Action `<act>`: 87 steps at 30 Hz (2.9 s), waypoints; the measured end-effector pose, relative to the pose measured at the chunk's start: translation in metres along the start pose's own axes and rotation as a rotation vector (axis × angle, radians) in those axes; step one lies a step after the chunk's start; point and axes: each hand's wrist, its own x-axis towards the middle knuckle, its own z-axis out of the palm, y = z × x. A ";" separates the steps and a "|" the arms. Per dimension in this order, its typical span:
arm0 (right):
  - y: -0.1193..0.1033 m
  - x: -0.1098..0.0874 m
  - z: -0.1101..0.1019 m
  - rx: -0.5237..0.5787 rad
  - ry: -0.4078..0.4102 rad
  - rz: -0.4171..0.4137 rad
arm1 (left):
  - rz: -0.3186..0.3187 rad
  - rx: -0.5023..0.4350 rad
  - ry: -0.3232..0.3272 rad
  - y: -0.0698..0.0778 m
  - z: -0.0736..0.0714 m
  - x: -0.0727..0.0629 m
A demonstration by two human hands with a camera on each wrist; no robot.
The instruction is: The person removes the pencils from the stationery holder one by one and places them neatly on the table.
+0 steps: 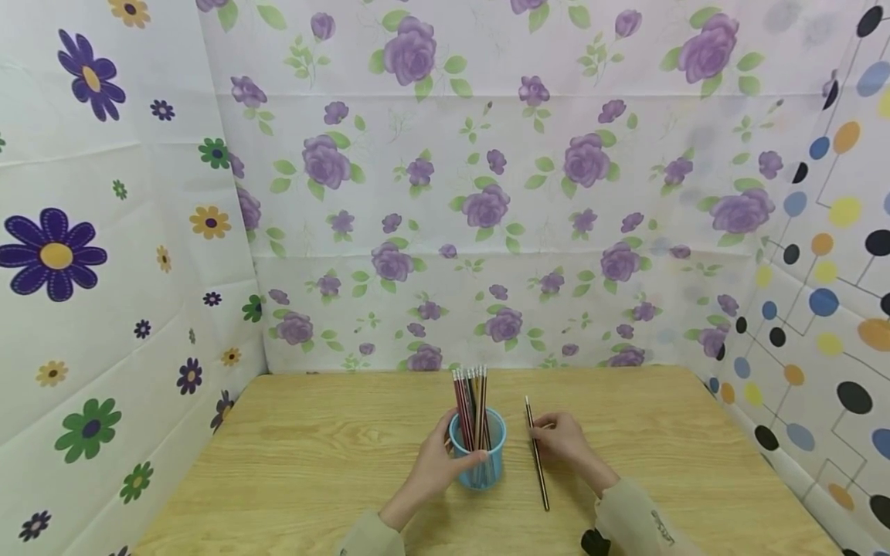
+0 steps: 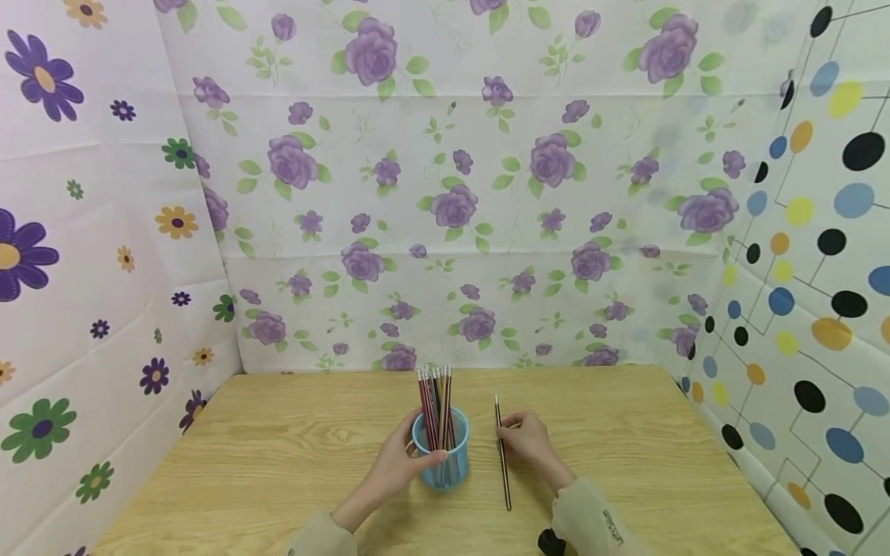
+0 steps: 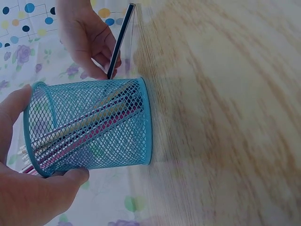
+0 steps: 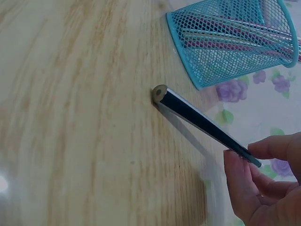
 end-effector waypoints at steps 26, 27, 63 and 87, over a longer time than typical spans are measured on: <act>0.005 -0.003 0.001 -0.063 0.029 -0.004 | 0.033 0.030 -0.029 0.004 -0.002 -0.004; 0.006 -0.003 0.001 -0.063 0.029 -0.001 | 0.033 0.029 -0.030 0.004 -0.002 -0.004; -0.032 -0.006 0.009 0.250 -0.060 -0.158 | -0.013 -0.014 0.003 0.004 0.001 -0.003; -0.054 -0.008 0.012 0.336 -0.140 -0.205 | 0.010 -0.005 0.002 0.002 0.000 -0.003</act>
